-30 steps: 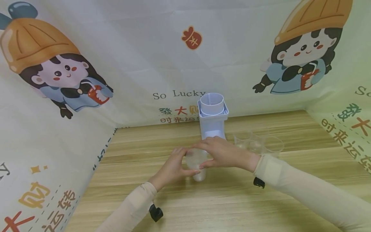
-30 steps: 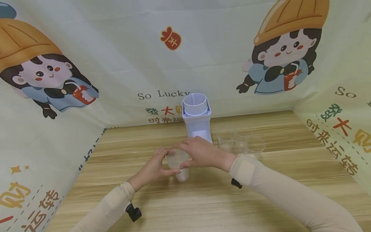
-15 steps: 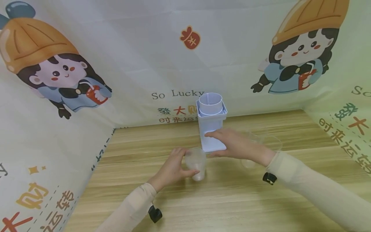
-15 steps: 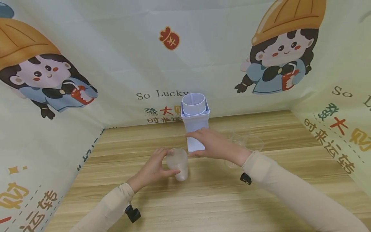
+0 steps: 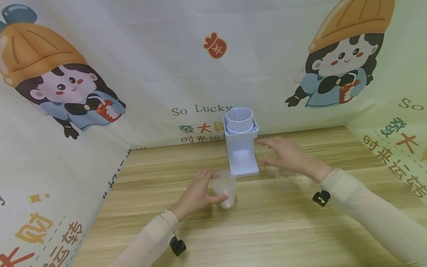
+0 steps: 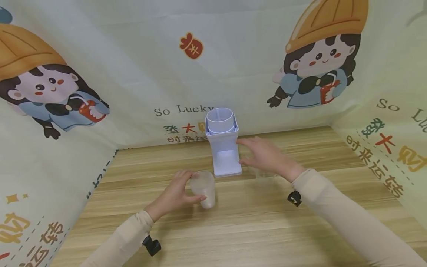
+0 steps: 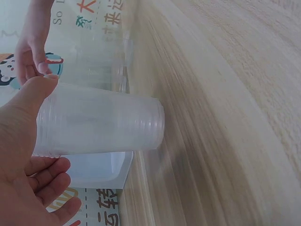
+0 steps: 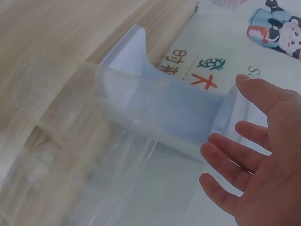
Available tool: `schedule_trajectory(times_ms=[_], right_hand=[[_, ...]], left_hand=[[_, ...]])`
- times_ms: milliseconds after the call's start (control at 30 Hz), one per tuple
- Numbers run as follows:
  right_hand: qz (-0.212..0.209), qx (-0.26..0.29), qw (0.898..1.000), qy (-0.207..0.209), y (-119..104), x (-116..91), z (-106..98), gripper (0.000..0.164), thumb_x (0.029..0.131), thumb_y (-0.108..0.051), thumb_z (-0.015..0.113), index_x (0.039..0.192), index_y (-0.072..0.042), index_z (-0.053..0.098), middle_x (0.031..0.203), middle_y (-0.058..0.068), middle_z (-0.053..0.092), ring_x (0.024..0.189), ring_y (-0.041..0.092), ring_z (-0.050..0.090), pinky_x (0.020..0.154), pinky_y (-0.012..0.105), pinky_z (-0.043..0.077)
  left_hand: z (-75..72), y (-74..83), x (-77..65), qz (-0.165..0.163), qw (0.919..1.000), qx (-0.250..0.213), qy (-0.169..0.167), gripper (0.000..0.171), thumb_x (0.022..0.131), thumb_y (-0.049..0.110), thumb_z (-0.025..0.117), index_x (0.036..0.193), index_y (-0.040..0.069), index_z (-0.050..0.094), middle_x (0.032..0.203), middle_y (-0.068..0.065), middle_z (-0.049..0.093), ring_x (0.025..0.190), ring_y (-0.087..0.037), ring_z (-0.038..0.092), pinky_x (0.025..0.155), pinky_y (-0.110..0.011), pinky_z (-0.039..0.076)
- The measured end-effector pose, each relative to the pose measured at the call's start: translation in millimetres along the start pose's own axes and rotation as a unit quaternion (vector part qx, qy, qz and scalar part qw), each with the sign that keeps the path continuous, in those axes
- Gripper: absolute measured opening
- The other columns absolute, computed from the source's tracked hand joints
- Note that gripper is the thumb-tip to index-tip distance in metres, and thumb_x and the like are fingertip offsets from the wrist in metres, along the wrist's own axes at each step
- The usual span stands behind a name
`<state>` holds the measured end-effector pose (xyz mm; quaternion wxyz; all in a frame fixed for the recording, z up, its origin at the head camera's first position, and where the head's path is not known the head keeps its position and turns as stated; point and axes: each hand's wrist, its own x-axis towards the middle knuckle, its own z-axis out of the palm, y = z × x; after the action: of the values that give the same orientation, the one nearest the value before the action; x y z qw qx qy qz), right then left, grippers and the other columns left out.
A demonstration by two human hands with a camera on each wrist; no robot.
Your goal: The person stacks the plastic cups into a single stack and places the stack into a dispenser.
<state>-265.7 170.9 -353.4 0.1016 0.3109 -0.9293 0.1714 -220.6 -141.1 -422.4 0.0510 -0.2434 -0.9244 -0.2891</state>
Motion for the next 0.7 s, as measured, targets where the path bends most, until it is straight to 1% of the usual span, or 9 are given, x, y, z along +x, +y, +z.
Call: schedule_trajectory(times_ms=[100,200,367,700], right_hand=[[0.01,-0.002,1.0,0.0,7.7,-2.5,0.4,0.064,0.088,-0.034,0.073,0.141,-0.005,0.051,0.138,0.019,0.059,0.118,0.038,0.061,0.101,0.055,0.049],[0.024,-0.005,1.0,-0.003,14.0,-4.5,0.5,0.065,0.089,-0.034,0.072,0.141,-0.004,0.05,0.139,0.019,0.059,0.122,0.041,0.057,0.105,0.057,0.046],[0.044,-0.019,0.999,-0.008,21.6,-6.7,1.8,0.065,0.089,-0.035,0.072,0.14,-0.002,0.05,0.14,0.021,0.057,0.128,0.045,0.052,0.109,0.061,0.04],[0.057,-0.036,0.998,-0.013,32.5,-6.6,8.2,0.064,0.089,-0.037,0.071,0.138,0.0,0.052,0.136,0.024,0.059,0.126,0.047,0.053,0.108,0.062,0.041]], left_hand=[[-1.5,1.2,0.3,-0.004,1.0,-0.005,0.002,0.077,0.072,0.042,0.087,0.131,0.004,0.055,0.13,-0.011,0.058,0.125,-0.029,0.049,0.105,-0.048,0.047],[-2.4,2.4,1.1,-0.003,0.9999,-0.01,0.008,0.079,0.072,0.042,0.086,0.133,0.004,0.054,0.13,-0.01,0.057,0.125,-0.028,0.048,0.104,-0.048,0.048],[-3.5,3.5,1.4,-0.001,0.9999,-0.012,0.012,0.077,0.074,0.042,0.085,0.134,0.006,0.054,0.131,-0.01,0.055,0.126,-0.028,0.047,0.105,-0.048,0.048],[-5.4,4.4,2.4,0.002,0.9998,-0.012,0.018,0.074,0.073,0.04,0.086,0.132,0.007,0.058,0.129,-0.008,0.056,0.126,-0.028,0.048,0.105,-0.047,0.047]])
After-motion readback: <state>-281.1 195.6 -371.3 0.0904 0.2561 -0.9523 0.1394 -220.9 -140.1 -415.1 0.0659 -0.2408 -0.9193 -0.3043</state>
